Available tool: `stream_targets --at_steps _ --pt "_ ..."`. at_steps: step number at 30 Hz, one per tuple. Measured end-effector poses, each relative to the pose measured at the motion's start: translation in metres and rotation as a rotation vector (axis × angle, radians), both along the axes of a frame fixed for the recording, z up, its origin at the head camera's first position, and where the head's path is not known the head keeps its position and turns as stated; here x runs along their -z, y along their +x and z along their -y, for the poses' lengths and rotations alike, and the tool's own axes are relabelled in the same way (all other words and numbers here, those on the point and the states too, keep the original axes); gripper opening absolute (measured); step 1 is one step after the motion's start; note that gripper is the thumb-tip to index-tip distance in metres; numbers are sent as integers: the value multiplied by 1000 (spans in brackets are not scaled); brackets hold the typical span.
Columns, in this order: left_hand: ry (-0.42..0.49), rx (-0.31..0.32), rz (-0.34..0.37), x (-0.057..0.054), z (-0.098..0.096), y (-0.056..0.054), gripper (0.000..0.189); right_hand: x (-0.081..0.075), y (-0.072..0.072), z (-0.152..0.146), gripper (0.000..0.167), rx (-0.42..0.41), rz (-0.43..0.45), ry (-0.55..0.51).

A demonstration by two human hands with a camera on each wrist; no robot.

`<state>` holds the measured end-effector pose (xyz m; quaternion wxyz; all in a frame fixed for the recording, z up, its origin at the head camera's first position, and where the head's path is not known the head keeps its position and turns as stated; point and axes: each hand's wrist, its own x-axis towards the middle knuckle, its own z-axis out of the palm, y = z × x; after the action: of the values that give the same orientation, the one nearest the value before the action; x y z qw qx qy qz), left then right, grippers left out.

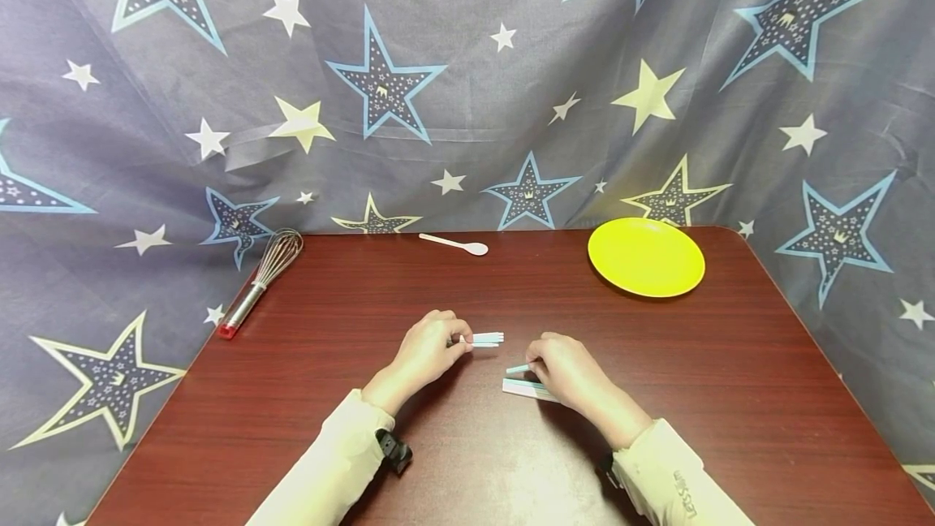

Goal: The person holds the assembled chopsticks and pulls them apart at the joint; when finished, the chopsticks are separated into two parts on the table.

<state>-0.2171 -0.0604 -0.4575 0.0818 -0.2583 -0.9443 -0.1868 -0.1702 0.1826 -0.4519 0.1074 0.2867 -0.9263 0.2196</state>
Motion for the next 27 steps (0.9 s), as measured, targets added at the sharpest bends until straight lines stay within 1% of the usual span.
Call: stream_targets --at_steps 8,12,19,27 --pt "-47 -5 2 0 -6 -2 12 -1 2 2 15 67 43 67" --pt "-64 -12 0 2 -7 -5 13 0 1 3 13 90 68 102" --pt "-98 -9 -15 6 -9 -8 15 1 1 4 12 104 85 127" --pt "-147 -17 -24 3 -14 -8 16 1 1 5 15 118 101 133"
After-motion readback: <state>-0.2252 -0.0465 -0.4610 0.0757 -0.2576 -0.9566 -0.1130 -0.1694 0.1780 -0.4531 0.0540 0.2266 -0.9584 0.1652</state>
